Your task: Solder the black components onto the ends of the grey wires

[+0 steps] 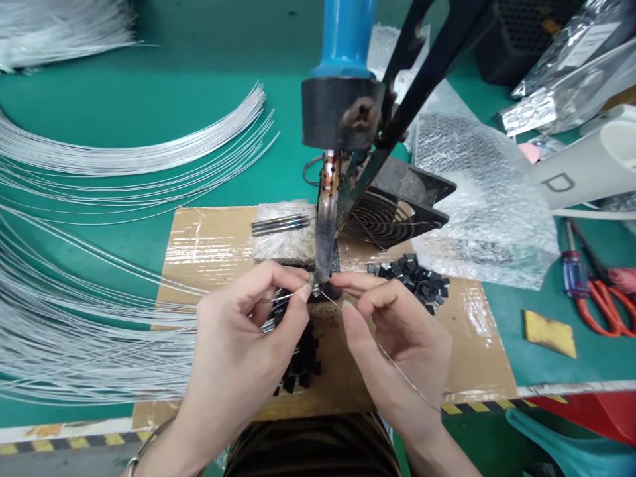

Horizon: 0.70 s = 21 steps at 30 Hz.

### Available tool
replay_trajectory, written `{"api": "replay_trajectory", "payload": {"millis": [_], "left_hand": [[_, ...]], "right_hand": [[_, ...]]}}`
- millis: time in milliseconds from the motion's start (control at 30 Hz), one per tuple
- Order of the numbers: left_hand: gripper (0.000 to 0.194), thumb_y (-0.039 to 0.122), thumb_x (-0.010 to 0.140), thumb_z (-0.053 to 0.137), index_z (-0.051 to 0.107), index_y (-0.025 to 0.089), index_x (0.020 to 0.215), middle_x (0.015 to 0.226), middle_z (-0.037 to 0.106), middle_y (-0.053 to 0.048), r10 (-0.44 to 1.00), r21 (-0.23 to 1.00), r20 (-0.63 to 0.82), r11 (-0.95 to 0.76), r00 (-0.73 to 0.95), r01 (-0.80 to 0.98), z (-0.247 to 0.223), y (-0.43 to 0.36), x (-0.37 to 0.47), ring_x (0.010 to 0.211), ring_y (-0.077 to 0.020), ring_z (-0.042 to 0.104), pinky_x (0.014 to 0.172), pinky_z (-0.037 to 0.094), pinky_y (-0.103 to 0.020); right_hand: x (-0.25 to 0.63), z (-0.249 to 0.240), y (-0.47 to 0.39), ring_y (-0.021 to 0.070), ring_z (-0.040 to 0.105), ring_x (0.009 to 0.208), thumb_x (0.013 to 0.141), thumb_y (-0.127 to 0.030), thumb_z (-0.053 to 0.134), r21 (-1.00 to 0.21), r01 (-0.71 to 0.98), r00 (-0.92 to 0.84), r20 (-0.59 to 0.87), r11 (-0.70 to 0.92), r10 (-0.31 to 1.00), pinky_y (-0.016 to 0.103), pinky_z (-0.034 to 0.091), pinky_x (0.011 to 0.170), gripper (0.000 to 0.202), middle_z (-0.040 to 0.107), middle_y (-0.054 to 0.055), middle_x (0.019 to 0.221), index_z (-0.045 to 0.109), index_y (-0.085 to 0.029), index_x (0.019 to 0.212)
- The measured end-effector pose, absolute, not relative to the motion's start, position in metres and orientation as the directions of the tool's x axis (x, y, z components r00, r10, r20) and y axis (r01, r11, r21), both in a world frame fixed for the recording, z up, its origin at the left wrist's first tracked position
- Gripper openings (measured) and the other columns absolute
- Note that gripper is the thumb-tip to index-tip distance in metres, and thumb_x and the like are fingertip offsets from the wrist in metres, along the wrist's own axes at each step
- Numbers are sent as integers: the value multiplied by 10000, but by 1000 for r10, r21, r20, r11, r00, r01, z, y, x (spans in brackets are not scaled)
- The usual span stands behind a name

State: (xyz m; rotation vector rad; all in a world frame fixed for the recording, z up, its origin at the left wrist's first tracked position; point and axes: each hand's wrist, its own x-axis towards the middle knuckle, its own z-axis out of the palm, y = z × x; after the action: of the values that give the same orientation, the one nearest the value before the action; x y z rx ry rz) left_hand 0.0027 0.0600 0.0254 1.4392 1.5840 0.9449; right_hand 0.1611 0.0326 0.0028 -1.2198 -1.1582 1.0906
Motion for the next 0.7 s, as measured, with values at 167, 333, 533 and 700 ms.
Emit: {"api": "replay_trajectory", "payload": {"millis": [167,333,533,700], "left_hand": [[103,173,897,713,728,253,834,865,770,46,997,905,-52,72,-58,420,27,58,2,755,-120,700,629,500,-215],[91,184,898,730,735,251,837,886,779,33,997,908,-46,65,-55,414,27,57,2,781,-135,712,653,516,-227],[95,182,911,722,741,259,859,902,784,29,997,911,-54,68,-47,406,25,57,0,806,-144,715,691,529,-244],[107,177,911,722,737,265,853,908,774,46,998,912,-48,63,-47,405,28,56,0,822,-134,717,691,523,-230]], "right_hand": [[162,6,33,154,712,1180,945,-39,648,-999,9,97,54,53,994,290,538,1050,232,772,1,1200,594,-245,852],[162,9,34,142,713,1175,942,-45,657,-999,27,94,49,46,994,276,540,1043,231,771,-7,1200,590,-247,852],[162,9,34,145,712,1180,942,-40,651,-999,15,94,52,51,994,282,539,1049,235,771,-3,1205,590,-246,845],[162,9,34,155,715,1172,941,-41,649,-998,15,99,58,56,993,302,547,1046,232,775,5,1198,594,-244,845]]}}
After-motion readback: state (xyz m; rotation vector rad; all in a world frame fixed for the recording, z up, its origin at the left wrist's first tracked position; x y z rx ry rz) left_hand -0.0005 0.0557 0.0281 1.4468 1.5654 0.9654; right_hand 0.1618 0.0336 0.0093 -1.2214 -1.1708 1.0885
